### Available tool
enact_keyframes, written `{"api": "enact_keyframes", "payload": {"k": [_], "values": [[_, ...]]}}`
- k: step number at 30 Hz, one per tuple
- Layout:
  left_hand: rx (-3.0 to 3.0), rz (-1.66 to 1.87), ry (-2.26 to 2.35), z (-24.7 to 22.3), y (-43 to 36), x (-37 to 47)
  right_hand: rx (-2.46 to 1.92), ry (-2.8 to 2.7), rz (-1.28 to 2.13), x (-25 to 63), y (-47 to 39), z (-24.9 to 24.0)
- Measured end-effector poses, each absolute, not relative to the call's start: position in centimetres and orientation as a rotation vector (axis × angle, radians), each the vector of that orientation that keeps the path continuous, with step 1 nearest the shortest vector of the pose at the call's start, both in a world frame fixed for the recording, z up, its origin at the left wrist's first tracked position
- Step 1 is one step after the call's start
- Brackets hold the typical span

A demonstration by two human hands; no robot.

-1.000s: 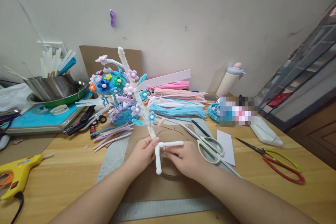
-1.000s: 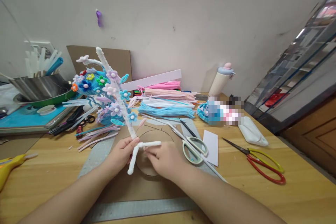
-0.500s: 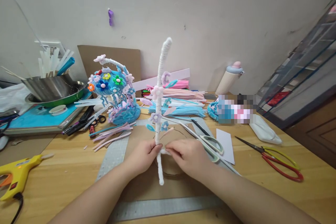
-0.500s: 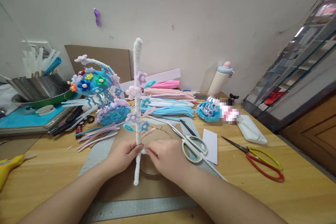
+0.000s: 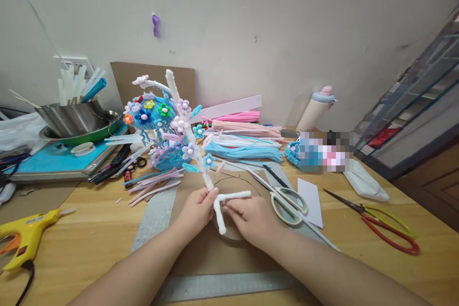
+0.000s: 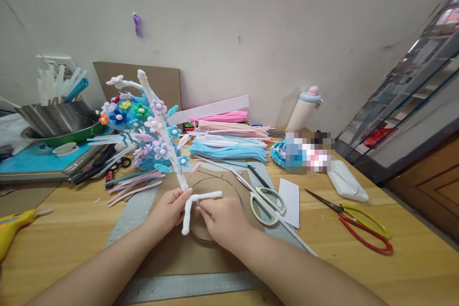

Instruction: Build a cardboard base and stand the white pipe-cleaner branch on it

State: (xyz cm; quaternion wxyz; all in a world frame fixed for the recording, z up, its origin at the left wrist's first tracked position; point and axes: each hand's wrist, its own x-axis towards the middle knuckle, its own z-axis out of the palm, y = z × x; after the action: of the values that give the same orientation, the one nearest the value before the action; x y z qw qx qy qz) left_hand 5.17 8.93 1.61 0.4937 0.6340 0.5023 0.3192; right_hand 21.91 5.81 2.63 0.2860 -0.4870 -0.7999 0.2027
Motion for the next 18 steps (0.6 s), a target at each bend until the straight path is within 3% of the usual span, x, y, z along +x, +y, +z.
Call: {"api": "enact_keyframes", "payload": {"k": [6, 9, 18], "values": [[1.698, 0.777, 1.299, 2.3, 9.0, 4.5, -1.112, -2.36, -0.137, 21.7, 4.5, 3.4], [1.777, 0.72, 1.28, 2.8, 8.9, 4.3, -1.096, -2.352, -0.172, 22.4, 4.7, 3.9], [1.762, 0.604, 1.049, 3.5, 8.5, 4.5, -1.369, -1.985, 0.9, 23.6, 8.2, 2.6]]}}
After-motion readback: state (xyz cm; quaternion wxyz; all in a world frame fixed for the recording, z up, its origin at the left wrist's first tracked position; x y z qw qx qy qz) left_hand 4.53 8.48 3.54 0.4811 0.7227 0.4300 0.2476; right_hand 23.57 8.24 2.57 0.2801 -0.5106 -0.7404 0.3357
